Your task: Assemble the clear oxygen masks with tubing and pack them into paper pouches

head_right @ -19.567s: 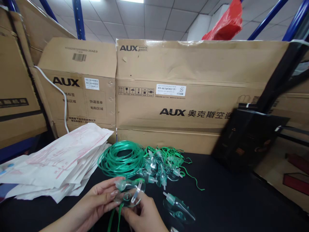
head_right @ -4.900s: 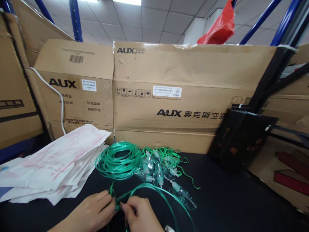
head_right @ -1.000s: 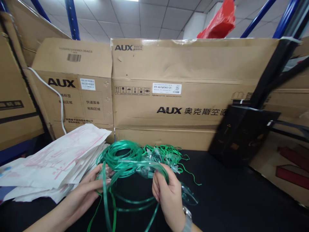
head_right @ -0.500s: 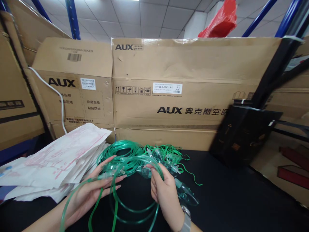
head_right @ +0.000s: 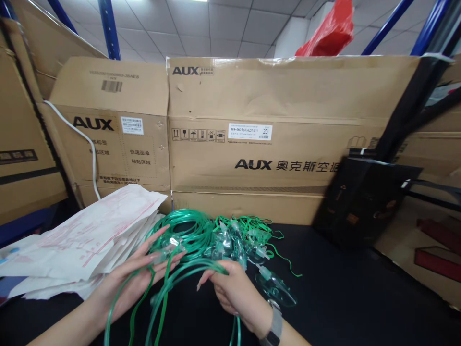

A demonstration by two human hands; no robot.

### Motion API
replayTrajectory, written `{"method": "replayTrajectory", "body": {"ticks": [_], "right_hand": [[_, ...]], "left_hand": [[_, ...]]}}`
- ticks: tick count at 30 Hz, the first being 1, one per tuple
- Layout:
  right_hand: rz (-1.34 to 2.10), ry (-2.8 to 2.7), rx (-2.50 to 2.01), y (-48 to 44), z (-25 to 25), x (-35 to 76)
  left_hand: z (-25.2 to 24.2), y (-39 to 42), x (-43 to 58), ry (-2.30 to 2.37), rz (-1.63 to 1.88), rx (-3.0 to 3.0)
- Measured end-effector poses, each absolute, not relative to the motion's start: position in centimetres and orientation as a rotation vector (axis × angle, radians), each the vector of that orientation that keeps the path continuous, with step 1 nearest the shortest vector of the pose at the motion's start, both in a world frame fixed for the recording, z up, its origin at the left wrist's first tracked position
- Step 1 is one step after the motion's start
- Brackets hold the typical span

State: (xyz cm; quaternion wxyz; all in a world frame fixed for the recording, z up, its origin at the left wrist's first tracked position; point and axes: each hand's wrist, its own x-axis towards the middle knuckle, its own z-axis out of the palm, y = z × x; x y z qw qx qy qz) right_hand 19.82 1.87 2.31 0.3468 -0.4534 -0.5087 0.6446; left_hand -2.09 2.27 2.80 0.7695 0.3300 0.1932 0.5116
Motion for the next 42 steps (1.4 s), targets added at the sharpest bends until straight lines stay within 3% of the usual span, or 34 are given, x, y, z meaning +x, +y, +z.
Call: {"method": "replayTrajectory", "body": {"ticks": [8,17,24,34,42], "right_hand": [[1.636,-1.359,-1.175,2.2,1.4,19.4],[1.662,-1.505,-1.071,1.8,1.0,18.9],[1.828,-1.385,-1.262,1.2,2.1,19.1],[2.164,-1.245,-1.09,1.3,2.3,19.5],[2.109,-1.303,-1.21,1.0,2.4,19.1]], "left_hand": [[2.3,0.9,-1.2,0.467,0.868,0.872],[1.7,1.0,-1.1,0.582,0.852,0.856],[1.6,0.8,-0.7,0.686,0.934,0.93],[-0.2,1.5,-0.2,0.766,0.877,1.356],[-0.8,1.1,-0.7,0.852,0.84,1.894]]}}
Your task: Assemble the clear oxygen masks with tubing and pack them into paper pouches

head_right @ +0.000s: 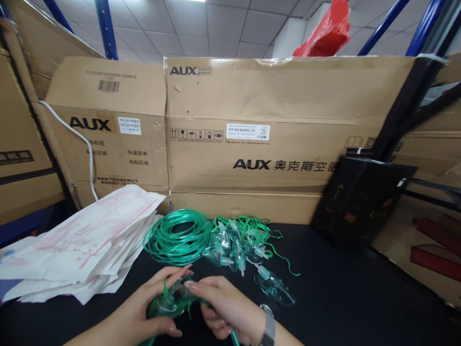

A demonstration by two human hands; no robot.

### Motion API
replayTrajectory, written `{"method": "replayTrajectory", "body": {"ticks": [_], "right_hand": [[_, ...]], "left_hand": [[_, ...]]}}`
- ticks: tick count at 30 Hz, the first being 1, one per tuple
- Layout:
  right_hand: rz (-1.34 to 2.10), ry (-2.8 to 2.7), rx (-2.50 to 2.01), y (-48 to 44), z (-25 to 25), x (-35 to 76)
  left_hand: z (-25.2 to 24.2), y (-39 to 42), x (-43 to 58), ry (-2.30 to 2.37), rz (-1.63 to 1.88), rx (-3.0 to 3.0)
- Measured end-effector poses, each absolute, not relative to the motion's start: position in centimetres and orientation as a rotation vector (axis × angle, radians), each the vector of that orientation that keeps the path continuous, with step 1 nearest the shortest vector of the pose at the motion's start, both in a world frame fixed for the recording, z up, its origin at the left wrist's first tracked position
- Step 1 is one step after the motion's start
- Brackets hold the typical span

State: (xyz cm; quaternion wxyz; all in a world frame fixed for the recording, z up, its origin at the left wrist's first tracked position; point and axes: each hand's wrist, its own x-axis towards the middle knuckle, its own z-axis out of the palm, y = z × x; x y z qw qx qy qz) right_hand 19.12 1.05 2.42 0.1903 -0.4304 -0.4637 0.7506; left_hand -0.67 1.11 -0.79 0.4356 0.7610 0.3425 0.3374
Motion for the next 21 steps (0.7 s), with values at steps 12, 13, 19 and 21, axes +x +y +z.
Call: {"method": "replayTrajectory", "body": {"ticks": [12,13,19,21], "right_hand": [[1.874,-1.065,-1.075,1.5,1.8,19.1],[1.843,-1.028,-1.045,1.7,1.8,19.3],[1.689,-0.869,-0.916,2.6,1.8,20.2],[1.668,-0.855,-0.928,2.6,1.7,20.2]], "left_hand": [[-0.5,0.7,-0.2,0.815,0.926,1.512],[-0.4,0.8,-0.3,0.816,0.934,1.464],[1.2,1.3,-1.8,1.223,1.123,2.066],[2.2,1.6,-2.9,1.386,1.251,2.456]]}}
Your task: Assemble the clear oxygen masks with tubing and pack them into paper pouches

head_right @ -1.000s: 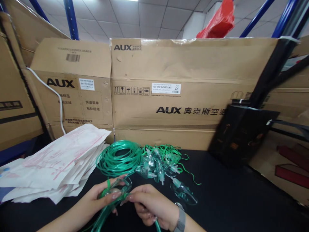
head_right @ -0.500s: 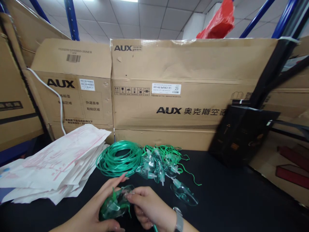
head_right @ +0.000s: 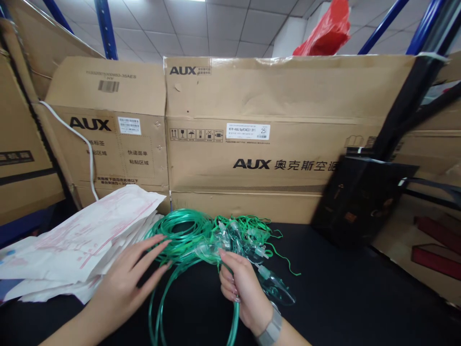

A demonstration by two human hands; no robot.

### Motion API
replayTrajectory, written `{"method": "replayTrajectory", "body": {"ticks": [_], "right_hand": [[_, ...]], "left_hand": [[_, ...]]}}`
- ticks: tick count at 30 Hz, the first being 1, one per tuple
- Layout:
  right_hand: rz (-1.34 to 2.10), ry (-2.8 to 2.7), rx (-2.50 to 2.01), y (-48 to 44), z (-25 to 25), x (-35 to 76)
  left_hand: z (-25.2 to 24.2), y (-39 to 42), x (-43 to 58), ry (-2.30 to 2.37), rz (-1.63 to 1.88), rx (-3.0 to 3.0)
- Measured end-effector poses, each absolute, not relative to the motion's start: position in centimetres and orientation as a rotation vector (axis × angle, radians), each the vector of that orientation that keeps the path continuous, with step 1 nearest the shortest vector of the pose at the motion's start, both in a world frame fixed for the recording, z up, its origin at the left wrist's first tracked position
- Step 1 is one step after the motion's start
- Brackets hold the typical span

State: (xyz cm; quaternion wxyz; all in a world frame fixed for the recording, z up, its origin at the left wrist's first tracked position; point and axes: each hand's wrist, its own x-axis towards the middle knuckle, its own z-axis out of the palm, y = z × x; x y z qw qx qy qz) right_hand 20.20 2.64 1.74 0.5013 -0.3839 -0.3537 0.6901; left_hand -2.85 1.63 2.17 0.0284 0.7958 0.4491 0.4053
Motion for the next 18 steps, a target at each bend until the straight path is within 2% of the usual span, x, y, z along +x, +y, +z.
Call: {"method": "replayTrajectory", "body": {"ticks": [3,7,13,18], "right_hand": [[1.66,-0.866,-0.962,2.5,1.5,19.9],[1.663,-0.912,-0.982,2.5,1.1,19.7],[1.647,-0.932,-1.005,2.7,0.8,19.8],[1.658,-0.927,-0.99,2.6,1.1,19.8]], "left_hand": [[3.5,2.5,-4.7,1.903,1.341,2.634],[4.0,4.0,-6.9,2.494,1.058,2.604],[3.4,4.5,-7.7,2.561,0.62,2.52],[3.6,4.1,-7.4,2.519,0.563,2.434]]}}
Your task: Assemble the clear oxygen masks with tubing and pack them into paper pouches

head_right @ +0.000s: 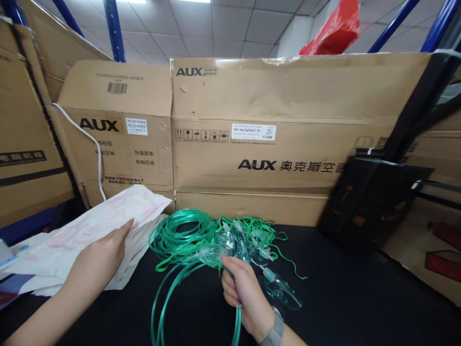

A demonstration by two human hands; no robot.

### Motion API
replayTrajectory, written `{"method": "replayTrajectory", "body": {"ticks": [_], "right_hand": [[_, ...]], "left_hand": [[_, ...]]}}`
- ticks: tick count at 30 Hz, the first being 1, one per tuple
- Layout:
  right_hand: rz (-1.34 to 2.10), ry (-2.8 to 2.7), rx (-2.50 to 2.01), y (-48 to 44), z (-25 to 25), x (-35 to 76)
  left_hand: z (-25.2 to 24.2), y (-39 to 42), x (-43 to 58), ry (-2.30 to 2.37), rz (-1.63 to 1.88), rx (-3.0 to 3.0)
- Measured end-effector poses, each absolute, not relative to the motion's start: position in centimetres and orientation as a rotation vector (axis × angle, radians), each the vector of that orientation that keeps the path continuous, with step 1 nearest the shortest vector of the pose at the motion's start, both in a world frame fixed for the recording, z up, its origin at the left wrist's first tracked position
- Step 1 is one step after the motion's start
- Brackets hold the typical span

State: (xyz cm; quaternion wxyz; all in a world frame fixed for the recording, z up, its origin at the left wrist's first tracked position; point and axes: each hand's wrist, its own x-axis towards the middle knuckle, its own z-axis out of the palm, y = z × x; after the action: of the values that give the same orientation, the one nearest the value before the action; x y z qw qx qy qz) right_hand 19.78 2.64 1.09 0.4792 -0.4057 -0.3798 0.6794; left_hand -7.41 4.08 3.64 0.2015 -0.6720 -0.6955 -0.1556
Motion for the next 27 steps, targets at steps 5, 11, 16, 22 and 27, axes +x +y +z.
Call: {"method": "replayTrajectory", "body": {"ticks": [5,11,16,22,27], "right_hand": [[1.645,-0.93,-1.006,2.7,1.0,19.8],[1.639,-0.934,-1.024,2.7,1.0,19.7],[1.638,-0.938,-1.018,2.7,1.0,19.7],[1.65,-0.93,-1.001,2.8,0.7,19.8],[1.657,-0.92,-1.0,2.9,0.7,19.8]], "left_hand": [[3.4,4.4,-7.6,-1.77,-0.432,-1.824],[4.2,3.8,-7.2,-2.014,-0.361,-1.914],[4.0,4.0,-7.3,-1.905,-0.392,-1.896],[3.0,4.6,-7.8,-1.76,-0.359,-1.788],[3.6,4.0,-7.4,-1.869,-0.355,-1.818]]}}
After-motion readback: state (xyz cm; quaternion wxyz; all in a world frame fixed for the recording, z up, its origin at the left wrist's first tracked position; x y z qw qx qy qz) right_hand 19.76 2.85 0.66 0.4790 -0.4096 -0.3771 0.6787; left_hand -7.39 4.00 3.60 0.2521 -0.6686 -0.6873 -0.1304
